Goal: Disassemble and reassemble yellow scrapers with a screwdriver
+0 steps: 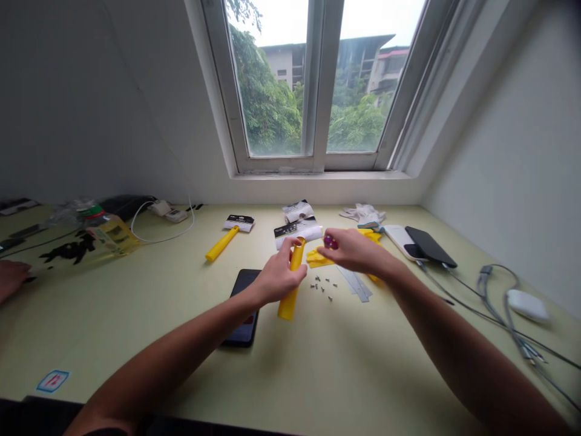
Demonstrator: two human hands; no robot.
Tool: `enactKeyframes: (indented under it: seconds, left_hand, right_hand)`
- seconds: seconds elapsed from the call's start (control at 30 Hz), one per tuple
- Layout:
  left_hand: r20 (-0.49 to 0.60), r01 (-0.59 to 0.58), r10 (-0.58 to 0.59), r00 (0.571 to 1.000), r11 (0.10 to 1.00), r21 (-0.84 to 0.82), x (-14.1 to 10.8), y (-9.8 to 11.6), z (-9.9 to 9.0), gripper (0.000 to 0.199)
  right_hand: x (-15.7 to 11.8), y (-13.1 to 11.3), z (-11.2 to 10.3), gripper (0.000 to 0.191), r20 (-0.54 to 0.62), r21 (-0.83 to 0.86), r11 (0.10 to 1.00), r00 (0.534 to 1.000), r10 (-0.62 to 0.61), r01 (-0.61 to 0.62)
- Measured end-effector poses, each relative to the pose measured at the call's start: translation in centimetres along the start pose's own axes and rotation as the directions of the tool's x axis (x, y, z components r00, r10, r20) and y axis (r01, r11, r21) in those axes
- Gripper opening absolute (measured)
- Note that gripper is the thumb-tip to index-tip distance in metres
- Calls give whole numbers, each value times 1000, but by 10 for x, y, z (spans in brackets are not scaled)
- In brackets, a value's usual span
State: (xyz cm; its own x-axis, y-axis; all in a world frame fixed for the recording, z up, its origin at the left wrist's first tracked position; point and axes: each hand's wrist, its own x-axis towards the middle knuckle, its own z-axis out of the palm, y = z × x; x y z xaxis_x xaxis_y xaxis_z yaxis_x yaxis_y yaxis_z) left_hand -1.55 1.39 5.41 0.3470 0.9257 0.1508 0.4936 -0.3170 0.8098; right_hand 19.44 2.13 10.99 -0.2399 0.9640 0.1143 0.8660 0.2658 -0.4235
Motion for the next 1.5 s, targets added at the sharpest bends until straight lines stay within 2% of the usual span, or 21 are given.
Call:
enactKeyframes:
  seconds: [0.07,0.13,0.2,0.27,0.37,0.5,0.57,0.67,1.0,1.13,1.3,1.43,1.5]
  left_hand:
    - [28,-22,22,999,999,25,-5,8,2,39]
    - [59,-49,47,997,998,42,-12,15,3,38]
    - [84,-76,72,994,996,49,-19,19,5,38]
    - [88,-92,89,992,995,26,-23,20,7,39]
    - [52,-108,111,992,993,-55,-25,17,11,47]
    - [-20,-106,104,994,982,-157,-22,12,11,71]
    - [-28,-92,88,996,978,-187,-20,11,10,82]
    - [-29,-75,70,997,979,-192,-20,10,11,87]
    - [-51,-117,113,992,989,-85,-24,8,16,82]
    - [-76,-126,123,990,991,-47,-27,11,19,84]
    - [-73,-95,80,994,968,-232,-27,14,14,81]
    - [-200,-45,-34,979,925,-378,-10,6,-5,68]
    - [-237,-34,-95,967,871,-490,1,3,-15,66]
  right_hand:
    - [8,13,-9,22,-94,44,997,993,74,-70]
    - [13,23,-17,24,-100,98,989,988,117,-107]
    - [14,28,-21,30,-52,168,978,989,136,-126]
    - [13,30,-22,33,45,293,944,988,146,-153]
    - [10,30,-23,35,193,508,834,972,133,-215]
    - [9,31,-26,40,234,639,737,969,85,-219]
    - [9,30,-27,42,222,667,712,971,90,-219]
    - [10,28,-26,42,227,664,710,968,105,-232]
    - [10,23,-22,38,237,649,717,963,127,-254]
    - [9,22,-19,39,252,649,725,964,83,-232]
    - [8,19,-21,40,178,699,687,979,97,-195]
    - [6,20,-27,42,144,752,634,983,111,-182]
    - [6,21,-28,45,149,767,616,984,98,-177]
